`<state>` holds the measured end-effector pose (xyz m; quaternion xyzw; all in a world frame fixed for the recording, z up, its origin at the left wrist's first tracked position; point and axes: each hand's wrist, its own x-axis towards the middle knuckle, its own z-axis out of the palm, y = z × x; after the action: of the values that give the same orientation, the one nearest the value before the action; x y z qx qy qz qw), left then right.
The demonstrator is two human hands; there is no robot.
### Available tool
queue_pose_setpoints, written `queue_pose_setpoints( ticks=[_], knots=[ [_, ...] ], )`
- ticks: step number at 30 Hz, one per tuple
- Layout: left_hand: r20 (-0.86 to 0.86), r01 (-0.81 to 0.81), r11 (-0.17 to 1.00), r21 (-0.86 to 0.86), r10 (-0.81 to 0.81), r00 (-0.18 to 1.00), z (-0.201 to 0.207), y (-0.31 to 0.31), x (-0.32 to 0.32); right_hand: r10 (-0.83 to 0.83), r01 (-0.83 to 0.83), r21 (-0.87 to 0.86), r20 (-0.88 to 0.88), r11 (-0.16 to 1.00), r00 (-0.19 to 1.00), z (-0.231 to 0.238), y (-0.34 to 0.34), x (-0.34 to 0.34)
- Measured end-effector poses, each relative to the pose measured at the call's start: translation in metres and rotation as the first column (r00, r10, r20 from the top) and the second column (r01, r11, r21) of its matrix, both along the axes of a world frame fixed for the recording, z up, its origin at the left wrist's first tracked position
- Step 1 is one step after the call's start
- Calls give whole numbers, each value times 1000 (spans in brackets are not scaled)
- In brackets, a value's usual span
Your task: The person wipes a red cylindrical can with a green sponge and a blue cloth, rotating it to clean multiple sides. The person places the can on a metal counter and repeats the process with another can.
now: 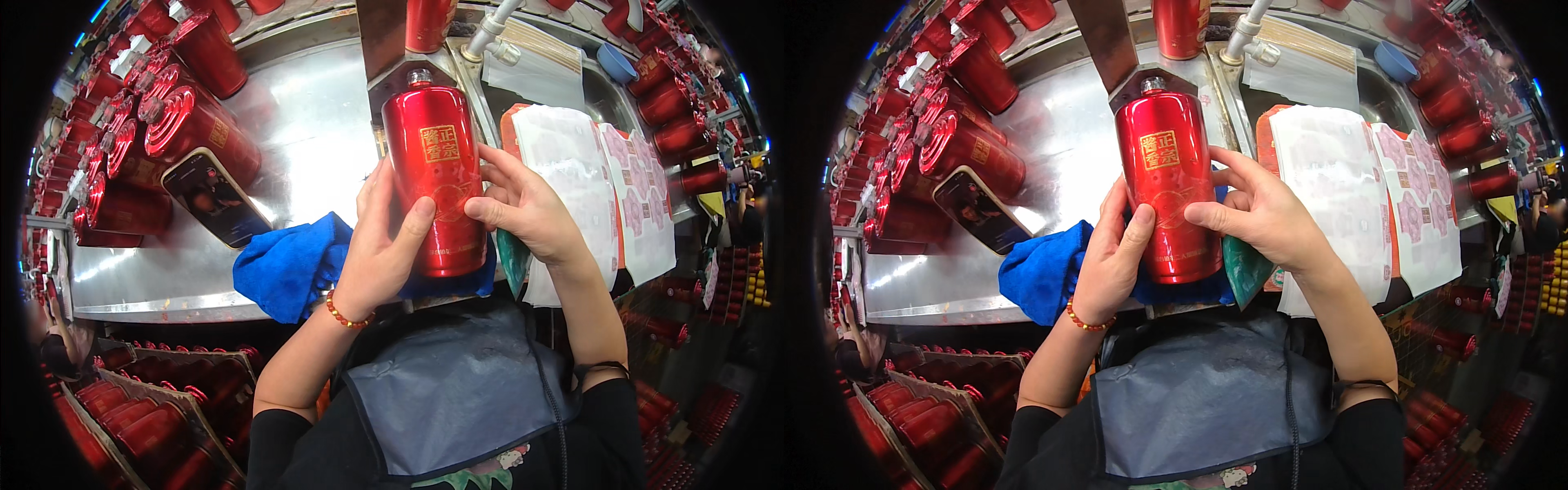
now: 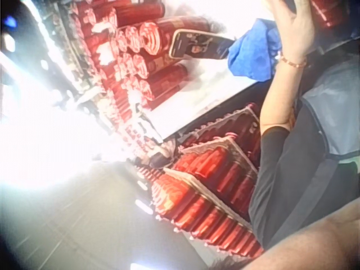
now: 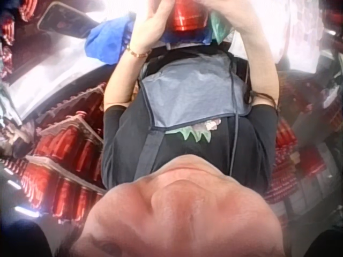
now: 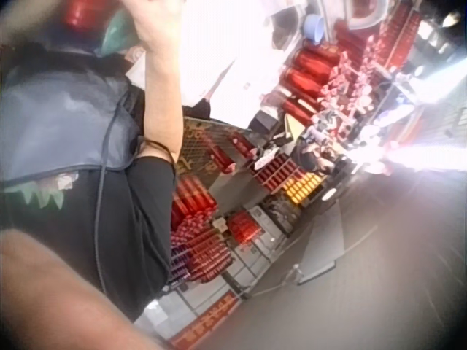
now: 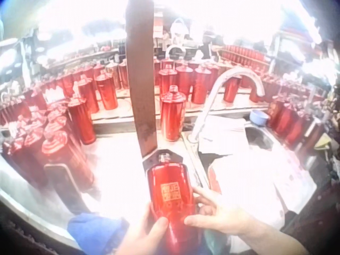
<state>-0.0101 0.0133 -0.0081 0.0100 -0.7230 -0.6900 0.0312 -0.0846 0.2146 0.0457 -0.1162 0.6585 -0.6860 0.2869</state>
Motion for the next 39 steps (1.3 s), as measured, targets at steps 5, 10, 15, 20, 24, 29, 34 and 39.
queue_pose_setpoints(
  ticks=[5, 10, 15, 20, 24, 29, 34, 39],
  knots=[
    [-3, 24, 965, 259, -25, 1000, 14, -3, -16, -14, 14, 0, 87, 1000, 996, 1, 3, -6],
    [53, -37, 958, 284, 23, 998, 19, 0, -31, -24, 21, 29, 90, 999, 996, -2, -3, -6],
    [59, -39, 918, 394, 18, 998, 22, 4, -31, -45, 43, 28, 85, 999, 995, -4, -4, -4],
    [58, -18, 913, 408, -6, 998, 19, 2, -31, -53, 51, 32, 60, 998, 997, -5, -6, -3],
    [80, -19, 902, 431, -16, 997, 18, -2, -30, -33, 31, 22, 95, 999, 995, -4, -3, -4],
    [21, -78, 936, 345, 75, 997, 27, -3, -53, -38, 35, 33, 74, 999, 997, -3, -2, -3],
    [-6, -79, 953, 294, 84, 996, 25, -3, -64, -39, 37, 30, 77, 999, 996, -1, -4, 0],
    [-5, -70, 945, 321, 75, 997, 25, -4, -66, -50, 48, 26, 83, 999, 995, -2, -5, -1]
  ],
)
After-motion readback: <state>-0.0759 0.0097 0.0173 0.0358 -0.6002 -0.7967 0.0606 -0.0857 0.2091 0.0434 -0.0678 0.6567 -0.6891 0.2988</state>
